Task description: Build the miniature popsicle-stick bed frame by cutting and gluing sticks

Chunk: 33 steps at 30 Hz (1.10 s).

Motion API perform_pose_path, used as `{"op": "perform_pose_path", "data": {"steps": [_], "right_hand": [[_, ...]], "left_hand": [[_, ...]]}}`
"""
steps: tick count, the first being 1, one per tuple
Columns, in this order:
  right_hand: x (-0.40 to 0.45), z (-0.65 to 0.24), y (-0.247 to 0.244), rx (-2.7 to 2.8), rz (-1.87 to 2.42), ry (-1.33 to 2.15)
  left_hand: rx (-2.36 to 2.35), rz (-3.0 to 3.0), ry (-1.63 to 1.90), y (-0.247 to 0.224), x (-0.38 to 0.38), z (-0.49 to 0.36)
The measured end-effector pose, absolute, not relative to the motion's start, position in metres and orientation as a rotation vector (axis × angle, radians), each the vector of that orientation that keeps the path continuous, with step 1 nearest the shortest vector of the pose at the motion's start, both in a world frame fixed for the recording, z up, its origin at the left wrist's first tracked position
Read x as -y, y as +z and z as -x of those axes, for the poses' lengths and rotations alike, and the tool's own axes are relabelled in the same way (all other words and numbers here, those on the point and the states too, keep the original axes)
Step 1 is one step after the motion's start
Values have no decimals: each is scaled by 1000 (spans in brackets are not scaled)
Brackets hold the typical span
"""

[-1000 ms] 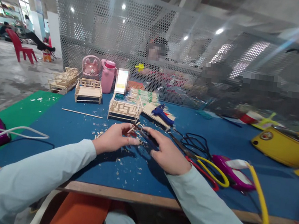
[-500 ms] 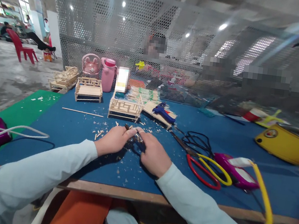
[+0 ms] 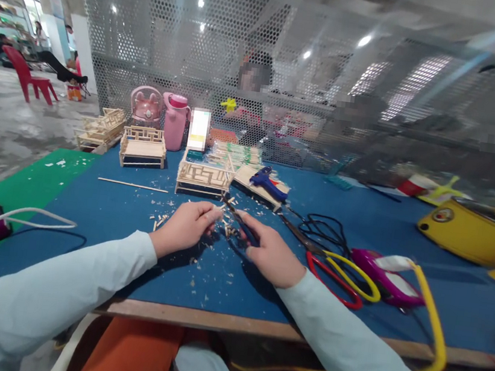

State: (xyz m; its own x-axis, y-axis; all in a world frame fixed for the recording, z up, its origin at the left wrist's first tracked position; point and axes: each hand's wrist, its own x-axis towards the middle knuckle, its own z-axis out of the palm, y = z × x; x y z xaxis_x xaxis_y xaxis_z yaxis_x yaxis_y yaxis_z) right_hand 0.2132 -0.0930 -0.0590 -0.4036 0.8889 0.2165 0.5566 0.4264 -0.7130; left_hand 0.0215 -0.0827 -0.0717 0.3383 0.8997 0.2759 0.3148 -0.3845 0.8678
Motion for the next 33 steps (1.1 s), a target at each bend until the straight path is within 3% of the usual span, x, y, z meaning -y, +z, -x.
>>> {"op": "perform_pose_path", "data": {"steps": [2,4,11,15,22,33], "right_hand": [[91,-218,-56,2017,1146,1013],[84,-226,-55,2001,1194,1026],[53,-247,-70,2159,1853,54],[63,-237,-60,2137,1532,-382],[54,-202,-41,2282,883,-757],[7,-206,-52,2169,866,-793]], "left_hand": [[-1020,-1815,1015,-75,80,-21],[-979,-1725,1015,-78,77,-21],[-991,-1643,969,-79,77,-23],[-1141,-1858,993,-80,70,-16],[-1289,-2329,975,-71,48,-19],[-1379,-2095,1093,-70,35,-29]]}}
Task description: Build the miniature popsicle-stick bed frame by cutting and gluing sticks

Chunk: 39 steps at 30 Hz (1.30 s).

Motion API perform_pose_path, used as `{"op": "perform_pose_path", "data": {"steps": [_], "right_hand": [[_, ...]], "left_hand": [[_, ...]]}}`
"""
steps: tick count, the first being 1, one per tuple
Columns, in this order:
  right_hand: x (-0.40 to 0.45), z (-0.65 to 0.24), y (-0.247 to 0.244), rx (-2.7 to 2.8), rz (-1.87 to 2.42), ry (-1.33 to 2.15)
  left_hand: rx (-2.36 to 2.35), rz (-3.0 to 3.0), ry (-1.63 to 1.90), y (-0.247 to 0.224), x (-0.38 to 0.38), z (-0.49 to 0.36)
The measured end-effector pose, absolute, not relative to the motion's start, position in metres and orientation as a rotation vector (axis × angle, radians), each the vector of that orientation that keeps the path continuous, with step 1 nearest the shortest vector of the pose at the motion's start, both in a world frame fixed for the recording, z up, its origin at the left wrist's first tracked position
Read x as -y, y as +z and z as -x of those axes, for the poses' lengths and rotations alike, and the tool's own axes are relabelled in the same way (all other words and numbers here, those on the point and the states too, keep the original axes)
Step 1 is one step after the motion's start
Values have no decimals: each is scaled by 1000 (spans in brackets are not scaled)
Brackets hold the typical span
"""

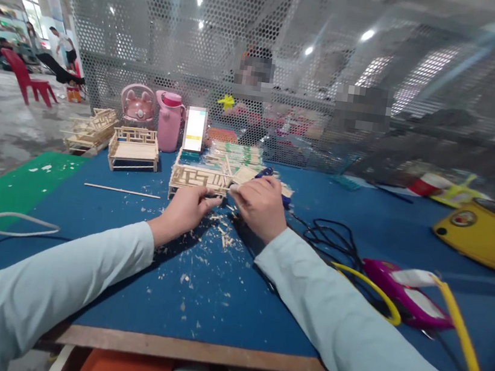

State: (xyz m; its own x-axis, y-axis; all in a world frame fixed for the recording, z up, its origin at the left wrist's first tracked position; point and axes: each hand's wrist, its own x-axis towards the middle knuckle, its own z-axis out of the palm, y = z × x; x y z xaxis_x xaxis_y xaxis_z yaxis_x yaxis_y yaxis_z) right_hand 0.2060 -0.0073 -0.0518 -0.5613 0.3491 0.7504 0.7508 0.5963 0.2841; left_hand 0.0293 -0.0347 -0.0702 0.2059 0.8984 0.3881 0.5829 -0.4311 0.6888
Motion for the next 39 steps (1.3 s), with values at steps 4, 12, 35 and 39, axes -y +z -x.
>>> {"op": "perform_pose_path", "data": {"steps": [4,12,35,39], "right_hand": [[-4,-207,-60,2098,947,-827],[-6,-204,-63,2071,1021,-742],[-5,-200,-65,2010,1065,-726],[-3,-199,-63,2026,1089,-776]], "left_hand": [[-1427,-2052,1039,-78,39,-24],[-1451,-2099,1007,-83,40,-24],[-1440,-2153,943,-82,43,-25],[-1431,-2164,952,-82,43,-25]]}}
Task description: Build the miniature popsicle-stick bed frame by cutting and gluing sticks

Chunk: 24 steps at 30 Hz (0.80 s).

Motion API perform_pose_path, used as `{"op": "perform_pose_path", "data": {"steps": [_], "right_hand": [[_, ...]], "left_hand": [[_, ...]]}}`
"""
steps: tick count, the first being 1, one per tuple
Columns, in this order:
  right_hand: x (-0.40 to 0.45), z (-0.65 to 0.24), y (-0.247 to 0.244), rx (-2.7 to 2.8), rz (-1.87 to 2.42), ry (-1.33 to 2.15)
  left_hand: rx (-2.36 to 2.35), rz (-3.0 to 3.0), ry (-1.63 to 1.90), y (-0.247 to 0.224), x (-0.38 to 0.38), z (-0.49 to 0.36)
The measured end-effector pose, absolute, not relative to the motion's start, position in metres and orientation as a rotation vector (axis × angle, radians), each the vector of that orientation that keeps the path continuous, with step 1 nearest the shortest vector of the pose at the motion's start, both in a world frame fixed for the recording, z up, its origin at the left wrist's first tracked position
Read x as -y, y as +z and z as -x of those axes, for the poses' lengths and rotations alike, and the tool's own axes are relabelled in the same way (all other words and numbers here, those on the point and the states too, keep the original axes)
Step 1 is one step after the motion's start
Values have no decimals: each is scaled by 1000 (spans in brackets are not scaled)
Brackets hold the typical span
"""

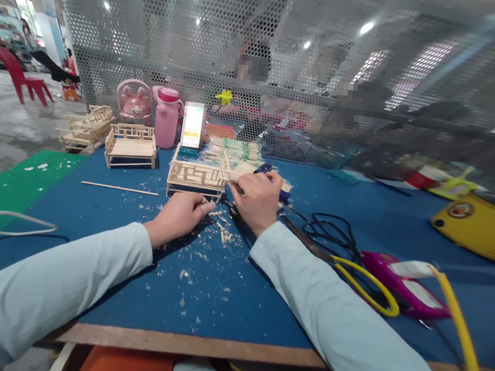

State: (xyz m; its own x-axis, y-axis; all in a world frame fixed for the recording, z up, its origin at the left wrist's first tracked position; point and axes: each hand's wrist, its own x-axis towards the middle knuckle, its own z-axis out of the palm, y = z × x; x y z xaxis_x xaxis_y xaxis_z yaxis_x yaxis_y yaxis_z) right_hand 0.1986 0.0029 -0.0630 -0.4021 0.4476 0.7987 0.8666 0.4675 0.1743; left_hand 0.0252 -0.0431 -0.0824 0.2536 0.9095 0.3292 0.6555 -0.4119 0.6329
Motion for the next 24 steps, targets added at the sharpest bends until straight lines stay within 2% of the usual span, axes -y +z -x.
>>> {"op": "perform_pose_path", "data": {"steps": [24], "right_hand": [[-2,-198,-60,2036,1058,-858]], "left_hand": [[-1426,-2170,928,-82,46,-26]]}}
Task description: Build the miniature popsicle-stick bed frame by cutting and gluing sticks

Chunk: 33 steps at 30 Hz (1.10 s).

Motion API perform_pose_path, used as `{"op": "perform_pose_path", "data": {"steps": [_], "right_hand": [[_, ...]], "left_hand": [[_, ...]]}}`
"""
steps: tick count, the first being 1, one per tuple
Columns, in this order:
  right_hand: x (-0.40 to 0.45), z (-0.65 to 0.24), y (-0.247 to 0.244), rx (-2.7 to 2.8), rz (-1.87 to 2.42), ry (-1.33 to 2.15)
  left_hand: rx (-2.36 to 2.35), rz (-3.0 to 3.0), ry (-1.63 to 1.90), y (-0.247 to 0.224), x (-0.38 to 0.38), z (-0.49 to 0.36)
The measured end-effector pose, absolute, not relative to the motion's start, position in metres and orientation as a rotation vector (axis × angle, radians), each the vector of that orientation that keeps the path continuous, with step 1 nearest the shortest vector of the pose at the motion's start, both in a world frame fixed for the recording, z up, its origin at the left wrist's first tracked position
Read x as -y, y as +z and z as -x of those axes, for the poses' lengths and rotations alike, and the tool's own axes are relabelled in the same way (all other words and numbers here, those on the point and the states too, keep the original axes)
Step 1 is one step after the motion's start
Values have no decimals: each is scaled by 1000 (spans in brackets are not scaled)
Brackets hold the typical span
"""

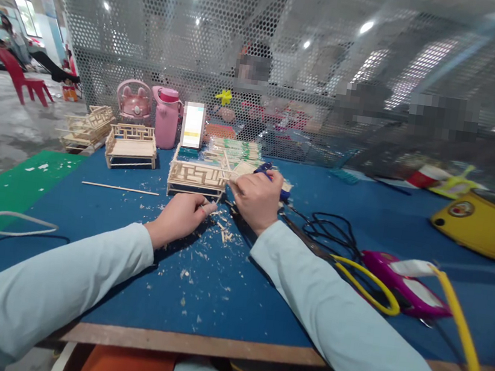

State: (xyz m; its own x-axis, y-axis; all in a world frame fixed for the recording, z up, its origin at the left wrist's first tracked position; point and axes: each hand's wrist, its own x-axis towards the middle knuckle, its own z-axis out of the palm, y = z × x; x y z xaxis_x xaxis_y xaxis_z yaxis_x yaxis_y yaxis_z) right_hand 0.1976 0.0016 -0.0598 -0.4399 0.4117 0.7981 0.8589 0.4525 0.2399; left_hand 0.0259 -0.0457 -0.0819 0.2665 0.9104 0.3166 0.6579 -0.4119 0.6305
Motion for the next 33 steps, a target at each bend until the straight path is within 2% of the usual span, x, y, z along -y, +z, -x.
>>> {"op": "perform_pose_path", "data": {"steps": [8,14,23,26,30,33], "right_hand": [[11,-206,-59,2145,839,-818],[40,-203,-58,2248,689,-717],[54,-197,-64,2263,616,-680],[51,-201,-63,2265,829,-583],[47,-231,-63,2079,1659,-363],[51,-251,-66,2224,1892,-133]], "left_hand": [[-1435,-2128,1175,-80,51,-26],[-1284,-2330,914,-76,65,-30],[-1251,-2290,895,-73,80,-25],[-1252,-2166,906,-74,75,-21],[-1200,-1820,920,-80,66,-20],[-1060,-1589,928,-83,64,-23]]}}
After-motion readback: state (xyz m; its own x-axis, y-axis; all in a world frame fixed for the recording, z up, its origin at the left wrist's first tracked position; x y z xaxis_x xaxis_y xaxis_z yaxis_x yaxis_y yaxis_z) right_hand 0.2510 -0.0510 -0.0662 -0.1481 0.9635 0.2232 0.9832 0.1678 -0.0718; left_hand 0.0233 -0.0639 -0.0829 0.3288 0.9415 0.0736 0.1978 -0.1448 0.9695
